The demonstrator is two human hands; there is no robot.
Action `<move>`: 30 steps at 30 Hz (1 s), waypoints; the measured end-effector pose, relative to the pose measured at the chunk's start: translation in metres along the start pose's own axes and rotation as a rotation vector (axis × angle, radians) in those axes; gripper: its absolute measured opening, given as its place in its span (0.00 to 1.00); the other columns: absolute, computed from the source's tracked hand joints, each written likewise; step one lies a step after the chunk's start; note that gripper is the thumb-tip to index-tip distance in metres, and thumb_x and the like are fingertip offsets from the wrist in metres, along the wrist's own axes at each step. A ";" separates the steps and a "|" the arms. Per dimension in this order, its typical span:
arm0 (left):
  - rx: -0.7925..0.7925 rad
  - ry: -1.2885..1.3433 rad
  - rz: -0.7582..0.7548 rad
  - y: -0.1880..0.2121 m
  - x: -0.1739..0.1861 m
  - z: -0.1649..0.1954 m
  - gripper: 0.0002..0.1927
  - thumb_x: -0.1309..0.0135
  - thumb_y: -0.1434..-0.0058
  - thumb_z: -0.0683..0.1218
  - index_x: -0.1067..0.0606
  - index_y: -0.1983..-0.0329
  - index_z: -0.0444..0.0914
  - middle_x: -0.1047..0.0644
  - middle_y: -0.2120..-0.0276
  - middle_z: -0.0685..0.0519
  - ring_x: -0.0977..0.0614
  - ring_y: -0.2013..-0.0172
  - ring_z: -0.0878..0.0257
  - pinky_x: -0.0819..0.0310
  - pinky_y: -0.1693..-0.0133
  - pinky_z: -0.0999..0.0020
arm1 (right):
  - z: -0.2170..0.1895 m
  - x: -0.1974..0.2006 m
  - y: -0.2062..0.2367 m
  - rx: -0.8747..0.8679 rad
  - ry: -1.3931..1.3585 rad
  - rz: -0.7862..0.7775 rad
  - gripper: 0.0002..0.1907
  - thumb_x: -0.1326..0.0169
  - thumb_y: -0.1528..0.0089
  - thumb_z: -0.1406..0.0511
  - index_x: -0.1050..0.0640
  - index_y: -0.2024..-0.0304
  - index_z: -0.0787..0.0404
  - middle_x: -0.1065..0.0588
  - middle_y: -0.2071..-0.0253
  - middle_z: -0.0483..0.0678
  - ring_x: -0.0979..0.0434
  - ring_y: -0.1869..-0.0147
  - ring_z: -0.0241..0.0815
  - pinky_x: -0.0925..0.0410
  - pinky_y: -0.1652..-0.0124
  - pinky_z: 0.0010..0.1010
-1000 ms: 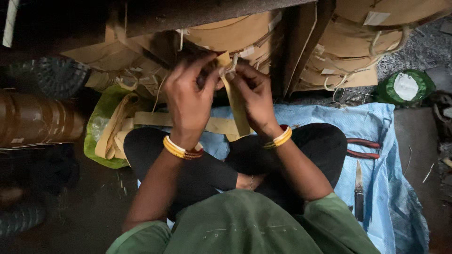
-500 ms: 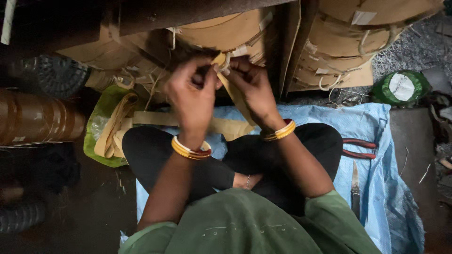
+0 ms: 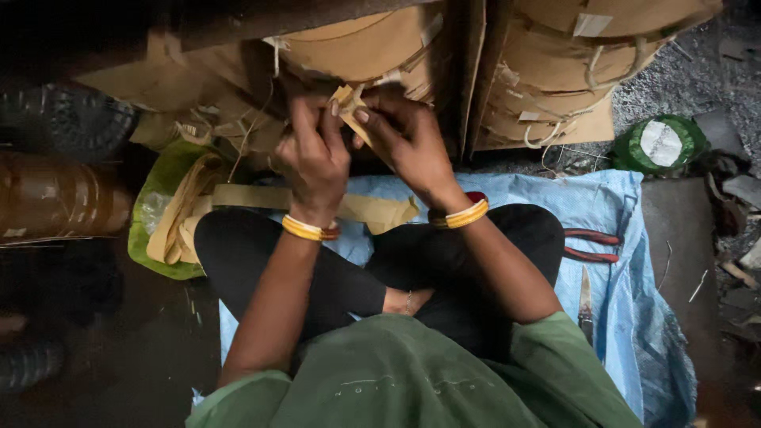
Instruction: The person sits on a blue tarp and repeatedly folds and tucks strips of light brown paper into a wooden frame structure. The person handles the paper strips by hand, folding them and inserting them into slots in the frame.
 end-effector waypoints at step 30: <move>-0.023 -0.222 0.031 0.014 0.018 0.014 0.16 0.38 0.30 0.46 0.21 0.41 0.37 0.19 0.58 0.50 0.16 0.69 0.55 0.25 0.66 0.62 | 0.031 0.003 0.000 0.044 0.133 0.019 0.13 0.44 0.31 0.68 0.22 0.46 0.70 0.20 0.54 0.46 0.24 0.50 0.30 0.29 0.50 0.24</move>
Point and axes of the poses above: each hand's wrist, its own y-axis away from the middle knuckle, its own x-axis out of the back of the hand, z = x × y, the point moved 10 cm from there along -y, towards the middle knuckle
